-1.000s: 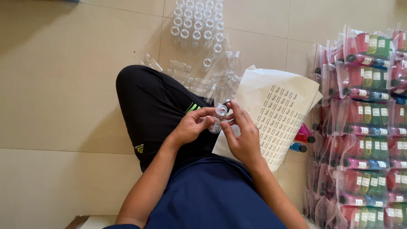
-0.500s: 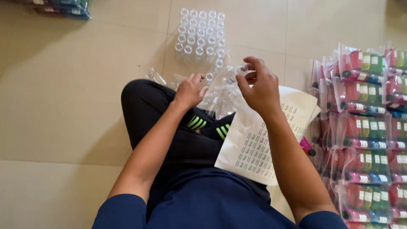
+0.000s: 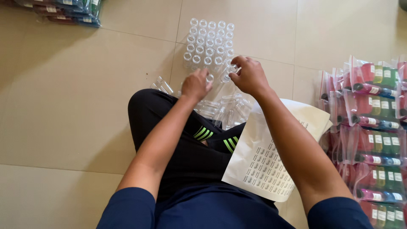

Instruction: The person peels individual small labels from a large sheet by hand and applies them one at a time to the surface of clear plastic bottles, then places each labeled bottle onto a stack on the floor.

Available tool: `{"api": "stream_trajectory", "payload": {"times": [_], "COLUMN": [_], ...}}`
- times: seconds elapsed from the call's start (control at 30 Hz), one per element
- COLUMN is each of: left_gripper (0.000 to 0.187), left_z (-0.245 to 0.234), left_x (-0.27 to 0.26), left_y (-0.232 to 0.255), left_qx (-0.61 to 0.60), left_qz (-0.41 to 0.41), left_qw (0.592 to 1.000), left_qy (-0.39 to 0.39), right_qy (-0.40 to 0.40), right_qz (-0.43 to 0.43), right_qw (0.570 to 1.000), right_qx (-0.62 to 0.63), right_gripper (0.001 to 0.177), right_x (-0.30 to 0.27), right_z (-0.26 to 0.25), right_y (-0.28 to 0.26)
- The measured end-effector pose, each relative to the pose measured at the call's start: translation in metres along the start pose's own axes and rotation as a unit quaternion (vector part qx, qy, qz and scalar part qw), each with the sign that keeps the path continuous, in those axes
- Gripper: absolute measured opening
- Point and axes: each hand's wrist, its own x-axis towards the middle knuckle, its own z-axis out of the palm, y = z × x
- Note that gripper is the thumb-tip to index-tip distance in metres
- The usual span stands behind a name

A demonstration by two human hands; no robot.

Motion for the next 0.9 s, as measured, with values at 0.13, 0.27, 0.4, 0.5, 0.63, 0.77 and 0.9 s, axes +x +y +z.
{"api": "stream_trajectory", "payload": {"times": [0.13,0.27,0.4,0.5,0.63,0.77,0.9], "left_gripper": [0.039,0.035,0.035,0.034,0.036,0.037,0.038], "left_z": [-0.063,-0.076,-0.065,-0.060,-0.055,-0.050,-0.049], "left_x": [0.004,0.006,0.005,0.005,0.007,0.010,0.013], "left_y": [-0.028,-0.059,-0.076,-0.079,-0.083,-0.086,-0.086], "left_qx": [-0.012,-0.003,-0.020,-0.025,-0.039,-0.037,-0.038], "left_qz": [-0.026,-0.030,-0.044,-0.040,-0.040,-0.044,-0.044], "left_qw": [1.000,0.995,0.993,0.993,0.993,0.994,0.994], "left_qy": [0.012,0.097,0.106,0.106,0.108,0.097,0.092], "right_qy": [-0.002,-0.025,-0.043,-0.035,-0.023,-0.008,0.003], "right_qz": [-0.010,-0.021,-0.027,-0.035,-0.022,0.002,0.016], "right_qw": [1.000,0.999,0.998,0.998,0.999,1.000,1.000], "right_qx": [0.002,-0.023,-0.031,-0.029,-0.010,0.003,0.008], "right_gripper": [0.039,0.042,0.045,0.045,0.042,0.039,0.039], "right_x": [0.018,0.039,0.051,0.051,0.055,0.059,0.064], "right_z": [0.014,0.039,0.074,0.098,0.117,0.131,0.145], "right_y": [-0.006,-0.014,-0.027,-0.033,-0.041,-0.044,-0.041]}}
